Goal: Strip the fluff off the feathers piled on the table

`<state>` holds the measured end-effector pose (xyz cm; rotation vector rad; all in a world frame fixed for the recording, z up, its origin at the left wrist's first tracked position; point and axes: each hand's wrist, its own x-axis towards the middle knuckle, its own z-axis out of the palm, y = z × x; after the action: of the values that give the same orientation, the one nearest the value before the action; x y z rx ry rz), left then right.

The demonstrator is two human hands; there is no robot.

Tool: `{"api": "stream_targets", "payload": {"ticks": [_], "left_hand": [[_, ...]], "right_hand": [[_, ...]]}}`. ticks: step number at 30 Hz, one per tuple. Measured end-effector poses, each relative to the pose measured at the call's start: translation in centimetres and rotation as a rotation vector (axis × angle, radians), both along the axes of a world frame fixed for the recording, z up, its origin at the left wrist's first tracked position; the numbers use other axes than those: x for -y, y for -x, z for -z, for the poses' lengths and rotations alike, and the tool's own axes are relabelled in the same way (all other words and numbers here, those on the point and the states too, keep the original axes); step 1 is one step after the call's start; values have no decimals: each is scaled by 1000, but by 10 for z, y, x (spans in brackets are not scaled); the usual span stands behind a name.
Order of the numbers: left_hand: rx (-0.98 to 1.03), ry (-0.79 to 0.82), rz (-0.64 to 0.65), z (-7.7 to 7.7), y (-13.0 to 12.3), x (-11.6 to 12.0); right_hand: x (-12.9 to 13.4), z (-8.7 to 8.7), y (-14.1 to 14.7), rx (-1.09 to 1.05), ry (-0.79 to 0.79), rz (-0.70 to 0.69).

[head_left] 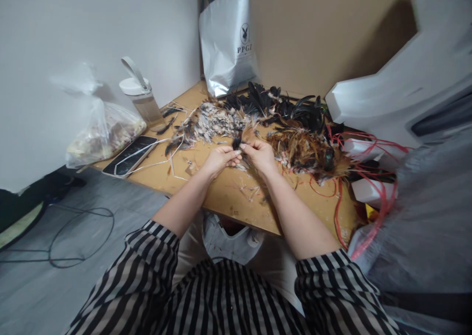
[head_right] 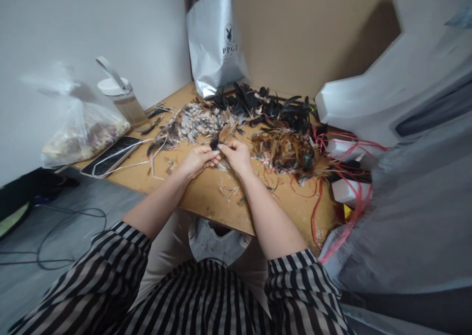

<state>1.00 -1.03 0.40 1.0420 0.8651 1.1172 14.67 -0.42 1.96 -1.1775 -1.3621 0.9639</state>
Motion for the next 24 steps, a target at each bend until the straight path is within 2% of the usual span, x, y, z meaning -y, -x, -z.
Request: {"api": "stream_targets", "payload": {"ticks": [5,8,12,16,21,24], "left_hand": [[-48,-38,-24,1,2,-2],[33,12,-95,0,4,-4],[193,62,-156,-1,7,-6],[214,86,-169,-1,8,-7],[206,94,-167,-1,7,-6],[215,92,-163,-1,8,-6]], "right_hand": [[0,-2,-2,-16,77,-37],[-1,-6,-10,50,112,-47],[-2,-9,-28,428,131,-115],[0,-10,-35,779,103,-216],[8,-16,-23,1127,43,-140],[11,-17,-21,1198,26,-88]]}}
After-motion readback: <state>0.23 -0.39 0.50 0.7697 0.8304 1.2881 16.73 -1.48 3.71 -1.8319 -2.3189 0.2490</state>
